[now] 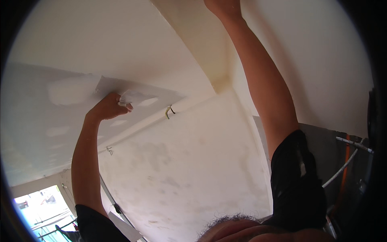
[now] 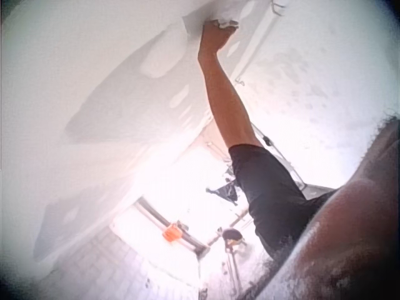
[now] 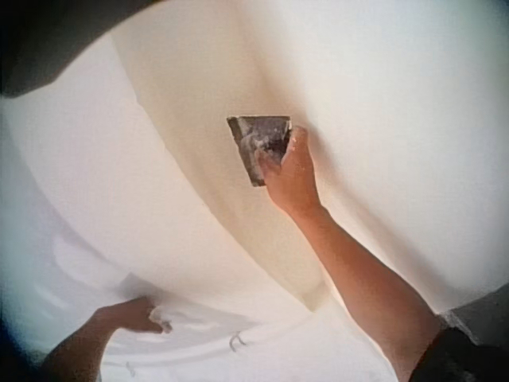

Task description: The person applies plaster to the ceiling using a hawk and a trowel. They repeatedly scoop plaster from the hawk onto the trowel and spread it onto the ceiling surface, smoothing it out in long strokes.

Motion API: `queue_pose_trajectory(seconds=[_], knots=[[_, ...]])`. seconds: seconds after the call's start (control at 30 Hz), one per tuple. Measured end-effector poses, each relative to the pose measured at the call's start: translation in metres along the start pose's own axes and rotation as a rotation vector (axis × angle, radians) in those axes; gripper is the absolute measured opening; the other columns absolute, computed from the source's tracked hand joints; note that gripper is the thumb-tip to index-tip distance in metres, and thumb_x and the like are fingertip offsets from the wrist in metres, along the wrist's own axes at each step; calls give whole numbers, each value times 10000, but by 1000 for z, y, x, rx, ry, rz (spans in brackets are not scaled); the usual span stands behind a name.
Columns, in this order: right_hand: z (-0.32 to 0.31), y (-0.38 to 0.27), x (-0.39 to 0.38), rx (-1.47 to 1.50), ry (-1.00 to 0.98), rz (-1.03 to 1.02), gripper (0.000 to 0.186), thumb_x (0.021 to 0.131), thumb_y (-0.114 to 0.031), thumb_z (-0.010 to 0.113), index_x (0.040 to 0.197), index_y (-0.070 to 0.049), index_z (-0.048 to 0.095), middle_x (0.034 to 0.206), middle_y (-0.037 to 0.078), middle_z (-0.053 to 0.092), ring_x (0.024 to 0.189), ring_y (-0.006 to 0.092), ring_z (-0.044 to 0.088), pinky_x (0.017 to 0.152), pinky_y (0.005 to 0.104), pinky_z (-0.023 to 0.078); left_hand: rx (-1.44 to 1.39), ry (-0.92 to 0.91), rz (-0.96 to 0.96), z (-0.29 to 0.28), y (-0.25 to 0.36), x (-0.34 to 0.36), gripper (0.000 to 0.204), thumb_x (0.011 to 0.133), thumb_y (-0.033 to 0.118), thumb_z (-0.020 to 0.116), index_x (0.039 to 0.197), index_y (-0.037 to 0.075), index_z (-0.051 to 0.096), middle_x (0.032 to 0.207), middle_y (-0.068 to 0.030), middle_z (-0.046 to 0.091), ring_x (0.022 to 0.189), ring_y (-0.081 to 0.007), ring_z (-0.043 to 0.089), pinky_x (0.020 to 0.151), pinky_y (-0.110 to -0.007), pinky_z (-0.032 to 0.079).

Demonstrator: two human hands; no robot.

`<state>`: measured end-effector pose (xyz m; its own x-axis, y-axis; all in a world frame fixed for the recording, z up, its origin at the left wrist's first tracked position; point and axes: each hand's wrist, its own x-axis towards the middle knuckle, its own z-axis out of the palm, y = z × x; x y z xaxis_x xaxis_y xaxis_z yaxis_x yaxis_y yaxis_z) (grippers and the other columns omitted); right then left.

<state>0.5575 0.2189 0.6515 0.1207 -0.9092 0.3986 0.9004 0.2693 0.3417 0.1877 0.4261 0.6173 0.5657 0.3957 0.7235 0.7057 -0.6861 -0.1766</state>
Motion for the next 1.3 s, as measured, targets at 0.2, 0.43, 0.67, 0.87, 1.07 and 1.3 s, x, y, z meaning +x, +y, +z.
queue_pose_trajectory(seconds=[0.2, 0.43, 0.67, 0.87, 1.07, 1.3], knots=[[-110, -34, -140, 311, -443, 473, 409, 991, -170, 696, 1341, 12, 585, 1108, 76, 693, 970, 143, 667, 876, 290, 524, -60, -14, -90, 22, -14, -35, 91, 820, 124, 689, 868, 60, 732, 748, -42, 699, 710, -164, 660, 685, -324, 517], [-257, -84, -318, 1162, -498, 1931, 424, 1065, -200, 562, 1379, 75, 488, 979, 62, 616, 835, 134, 626, 598, 271, 516, 144, 281, 53, 193, 15, -130, 79, 850, 124, 695, 927, 111, 686, 899, -81, 708, 843, -331, 686, 727, -428, 542], [-302, -146, -420, 1110, -309, 2489, 513, 1064, -230, 499, 1436, 116, 425, 924, 63, 560, 765, 140, 563, 568, 261, 471, 28, 99, -180, 338, 10, -201, 90, 893, 118, 653, 981, 110, 639, 949, -73, 683, 878, -332, 679, 750, -458, 537], [-319, -173, -481, 905, -264, 2670, 428, 1078, -229, 492, 1349, 102, 523, 876, 75, 626, 725, 142, 576, 556, 261, 477, 68, -161, -281, 404, 7, -224, 72, 859, 129, 676, 904, 111, 623, 863, -61, 652, 844, -278, 679, 718, -434, 513], [-326, -195, -517, 753, -482, 2675, 355, 1061, -256, 527, 1206, 53, 629, 917, 139, 686, 640, 177, 583, 567, 303, 530, 35, -157, -260, 423, -3, -241, 97, 826, 139, 712, 846, 127, 617, 822, -28, 632, 791, -244, 669, 681, -406, 500], [-316, -218, -525, 346, -625, 2664, 328, 1044, -223, 598, 1218, 54, 617, 956, 105, 700, 695, 149, 644, 595, 274, 546, 86, -86, -244, 424, -18, -264, 173, 743, 120, 790, 770, 151, 622, 790, 14, 637, 752, -182, 678, 652, -356, 505]])
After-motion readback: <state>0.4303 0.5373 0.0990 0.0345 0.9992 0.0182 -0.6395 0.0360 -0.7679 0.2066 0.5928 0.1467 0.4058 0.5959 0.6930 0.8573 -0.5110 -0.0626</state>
